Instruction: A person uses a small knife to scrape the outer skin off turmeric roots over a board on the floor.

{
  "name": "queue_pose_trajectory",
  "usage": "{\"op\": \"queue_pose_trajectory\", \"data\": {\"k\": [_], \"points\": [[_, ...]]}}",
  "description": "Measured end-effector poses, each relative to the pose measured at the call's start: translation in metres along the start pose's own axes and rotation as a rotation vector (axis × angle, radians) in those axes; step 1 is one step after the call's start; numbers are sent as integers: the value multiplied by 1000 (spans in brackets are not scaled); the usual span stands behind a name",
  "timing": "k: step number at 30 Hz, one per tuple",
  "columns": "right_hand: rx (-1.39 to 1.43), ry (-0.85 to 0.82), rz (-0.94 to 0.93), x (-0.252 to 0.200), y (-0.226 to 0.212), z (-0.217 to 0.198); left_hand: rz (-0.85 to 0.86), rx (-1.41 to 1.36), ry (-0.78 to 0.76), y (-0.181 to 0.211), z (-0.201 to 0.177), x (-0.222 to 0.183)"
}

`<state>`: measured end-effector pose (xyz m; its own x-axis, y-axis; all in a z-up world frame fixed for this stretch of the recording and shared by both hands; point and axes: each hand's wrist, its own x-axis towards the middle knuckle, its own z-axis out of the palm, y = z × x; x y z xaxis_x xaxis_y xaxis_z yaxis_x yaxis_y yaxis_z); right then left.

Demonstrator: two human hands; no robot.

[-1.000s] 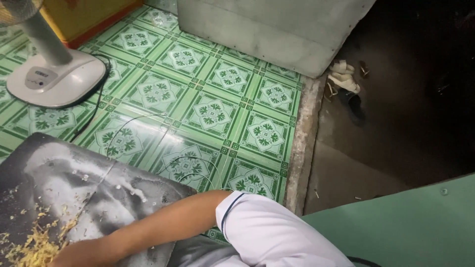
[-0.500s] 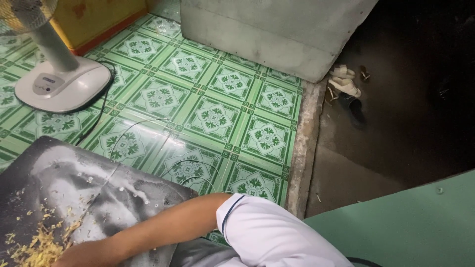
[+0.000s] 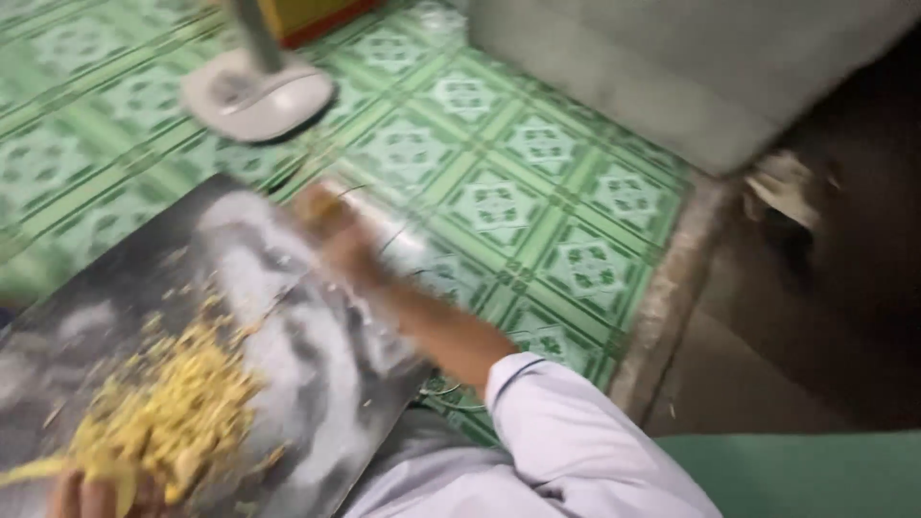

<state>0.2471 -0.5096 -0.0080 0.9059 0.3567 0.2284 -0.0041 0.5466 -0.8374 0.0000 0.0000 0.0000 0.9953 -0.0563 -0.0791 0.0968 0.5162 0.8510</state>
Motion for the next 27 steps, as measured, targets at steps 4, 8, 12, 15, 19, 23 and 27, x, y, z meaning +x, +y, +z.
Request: {"op": "queue_pose_trajectory", "data": {"k": [4,8,12,15,19,23,27], "points": [[-169,844,-1238,-95,-278,144,-1,106,161,13,26,-13],[-88,1307,-1721,-113,-314,217,6,84,231,42,77,-28],[-186,912,-1476,-81,-253,296,126,-15,60,54,90,-31],[-277,793,-1162,-42,-168,301,85,-44,69,57,97,-32],[-738,25,-718,-29,-38,323,-92,-36,244,61,104,-31],[-901,-317,-467,-58,-8,348,-65,-98,267,57,111,-39],[-1168,-509,-288,-57,-6,353,-15,-94,165,68,113,-41]]}}
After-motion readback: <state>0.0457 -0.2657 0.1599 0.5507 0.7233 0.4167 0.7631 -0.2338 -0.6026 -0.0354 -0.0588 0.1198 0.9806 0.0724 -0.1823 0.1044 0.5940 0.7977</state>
